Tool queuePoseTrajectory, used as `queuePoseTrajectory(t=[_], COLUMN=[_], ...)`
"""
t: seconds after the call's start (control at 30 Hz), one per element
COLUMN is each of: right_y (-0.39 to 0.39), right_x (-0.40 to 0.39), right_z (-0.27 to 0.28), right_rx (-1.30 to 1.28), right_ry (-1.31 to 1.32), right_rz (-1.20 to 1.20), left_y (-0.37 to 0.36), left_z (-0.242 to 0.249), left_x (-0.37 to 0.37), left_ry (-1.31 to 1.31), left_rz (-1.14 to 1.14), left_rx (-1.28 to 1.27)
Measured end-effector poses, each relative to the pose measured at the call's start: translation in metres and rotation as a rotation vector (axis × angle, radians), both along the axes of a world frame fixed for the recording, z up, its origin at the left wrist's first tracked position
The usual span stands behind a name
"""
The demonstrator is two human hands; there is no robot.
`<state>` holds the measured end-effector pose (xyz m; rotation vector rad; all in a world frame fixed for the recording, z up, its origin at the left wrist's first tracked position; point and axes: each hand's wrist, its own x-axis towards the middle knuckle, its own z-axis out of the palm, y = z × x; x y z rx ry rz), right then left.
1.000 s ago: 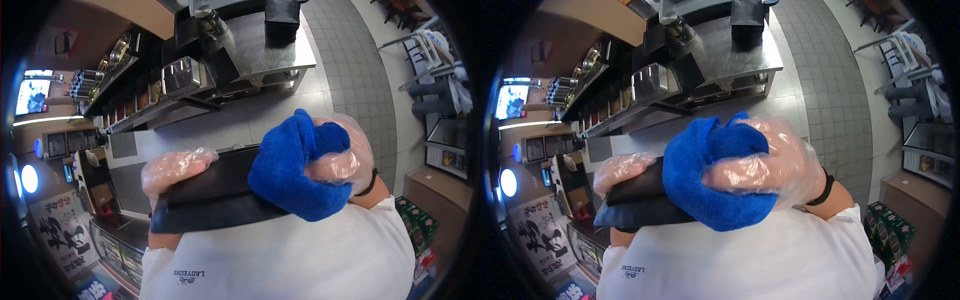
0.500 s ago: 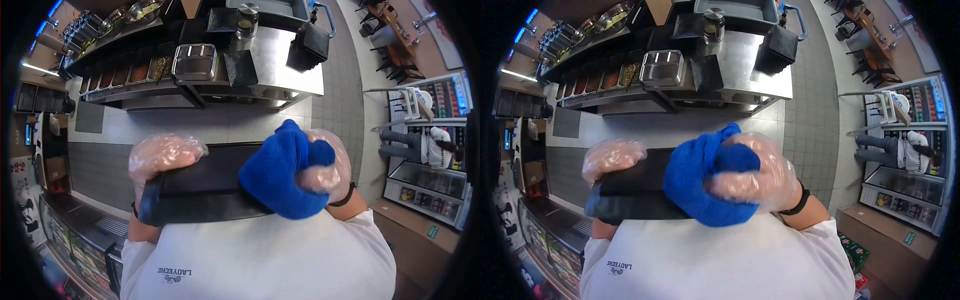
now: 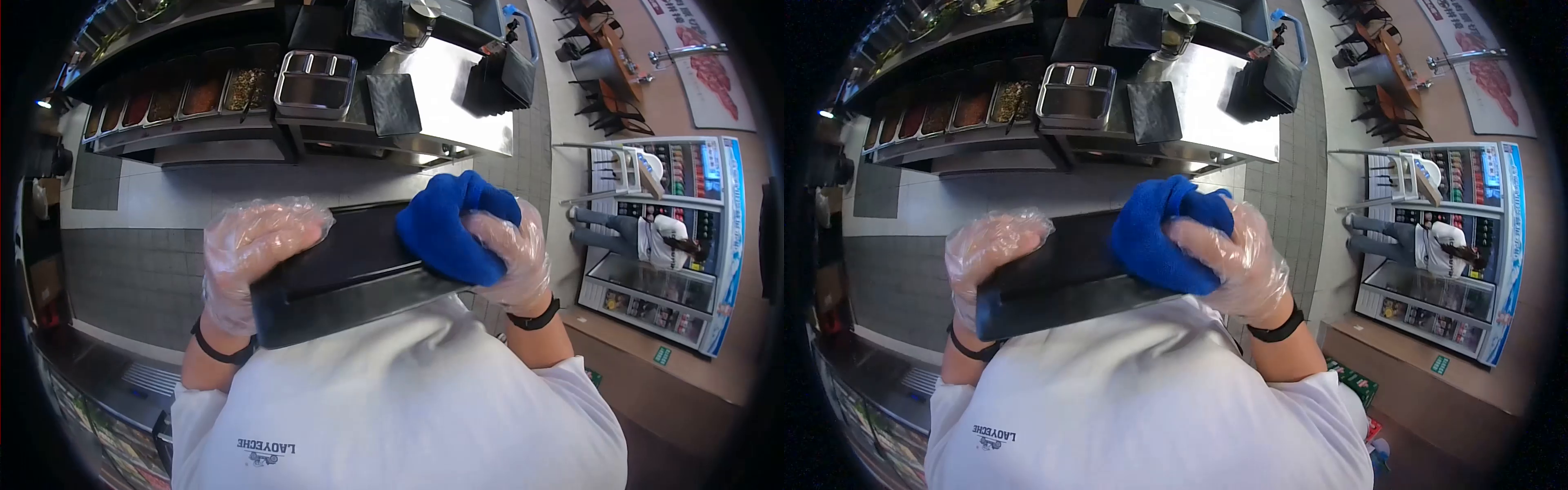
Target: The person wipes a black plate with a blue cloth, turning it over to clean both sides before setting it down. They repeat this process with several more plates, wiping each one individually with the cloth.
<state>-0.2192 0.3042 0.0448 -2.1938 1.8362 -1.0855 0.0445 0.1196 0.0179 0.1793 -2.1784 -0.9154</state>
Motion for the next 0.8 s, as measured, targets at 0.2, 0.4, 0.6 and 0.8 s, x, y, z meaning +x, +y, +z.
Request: queuePoseTrajectory(t=[0.2,0.4,0.6,0.8], right_y=[0.006,-0.004,0.012,0.026], right_x=[-0.012,0.023,-0.07,-0.115], right_z=[-0.021,0.005,-0.029,-0.024], right_rx=[0.0,0.083,-0.036,-0.11], right_ry=[0.079,0.037,0.032,0.015], right_rz=[-0.033,-0.047,-0.071,0.01], left_y=[-0.01,0.013,0.027,0.055], left_z=[-0.01,-0.017,-0.002,0.011], left_x=[-0.025,-0.075,-0.109,-0.173], left_ry=[-0.069,-0.205,-0.218,-0.339], left_rz=[0.007,0.043,0.063,0.081], left_rx=[-0.195,-0.306,-0.375,-0.497])
